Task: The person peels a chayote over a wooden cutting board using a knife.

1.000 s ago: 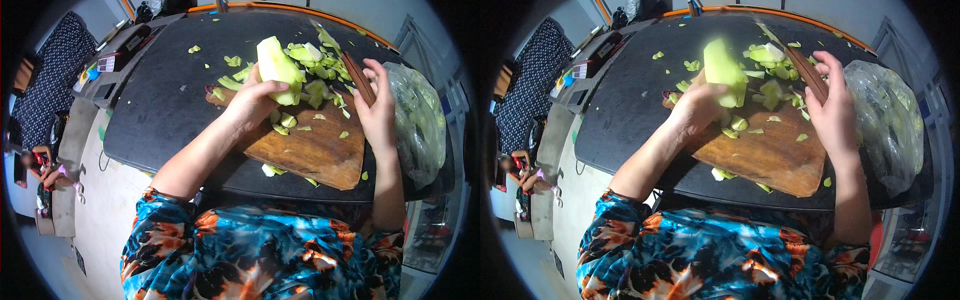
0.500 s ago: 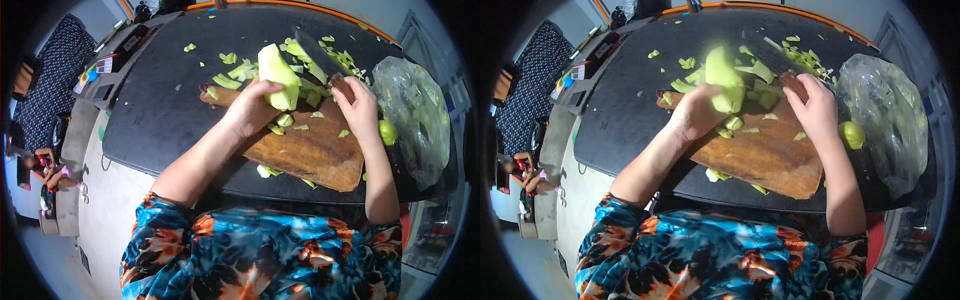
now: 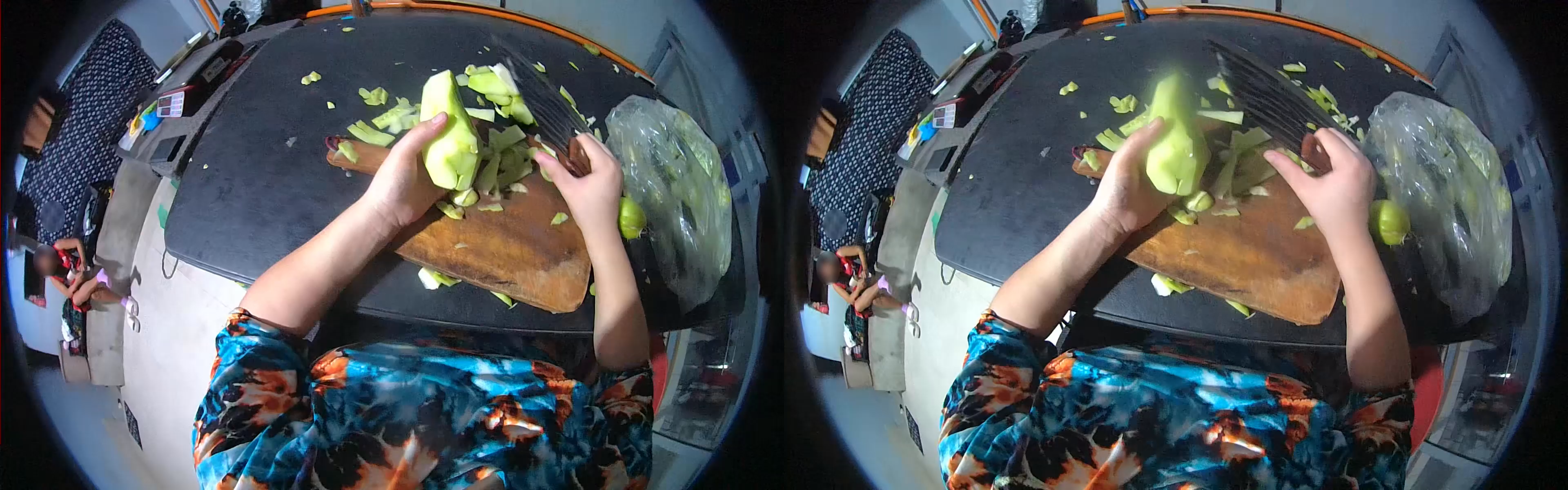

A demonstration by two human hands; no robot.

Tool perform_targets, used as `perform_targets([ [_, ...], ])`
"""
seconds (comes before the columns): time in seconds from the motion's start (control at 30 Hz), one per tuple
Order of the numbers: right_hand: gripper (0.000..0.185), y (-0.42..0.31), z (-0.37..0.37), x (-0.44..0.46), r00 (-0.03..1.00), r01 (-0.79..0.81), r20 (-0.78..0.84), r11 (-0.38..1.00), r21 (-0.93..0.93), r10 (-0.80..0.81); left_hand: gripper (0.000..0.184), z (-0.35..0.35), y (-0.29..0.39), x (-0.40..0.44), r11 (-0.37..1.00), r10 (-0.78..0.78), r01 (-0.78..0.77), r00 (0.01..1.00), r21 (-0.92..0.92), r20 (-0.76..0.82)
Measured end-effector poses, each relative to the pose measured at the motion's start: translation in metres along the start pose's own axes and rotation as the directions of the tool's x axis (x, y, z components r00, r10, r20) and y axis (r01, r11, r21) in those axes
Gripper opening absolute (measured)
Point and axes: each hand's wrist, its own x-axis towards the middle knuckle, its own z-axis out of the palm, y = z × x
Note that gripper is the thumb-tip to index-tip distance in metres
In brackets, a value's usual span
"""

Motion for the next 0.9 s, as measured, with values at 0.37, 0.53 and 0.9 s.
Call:
perform_targets([
  [0.37, 0.054, -0.037, -0.003, -0.017, 0.873, 0.427, 0.171, 0.885, 0.184, -0.457, 0.064, -0.004, 0.009, 0.001, 0.967, -0.029, 0.027, 1.000, -0.254, -0.006],
  [0.53, 0.048, -0.054, -0.002, -0.026, 0.734, 0.618, 0.220, 0.766, 0.175, -0.643, 0.055, 0.001, 0.009, -0.004, 0.979, 0.013, -0.018, 1.000, -0.204, -0.024],
  [0.9, 0.043, -0.059, 0.002, -0.027, 0.760, 0.571, 0.313, 0.815, 0.097, -0.570, 0.061, -0.005, 0.002, -0.003, 0.901, -0.129, 0.213, 0.963, -0.377, 0.237],
])
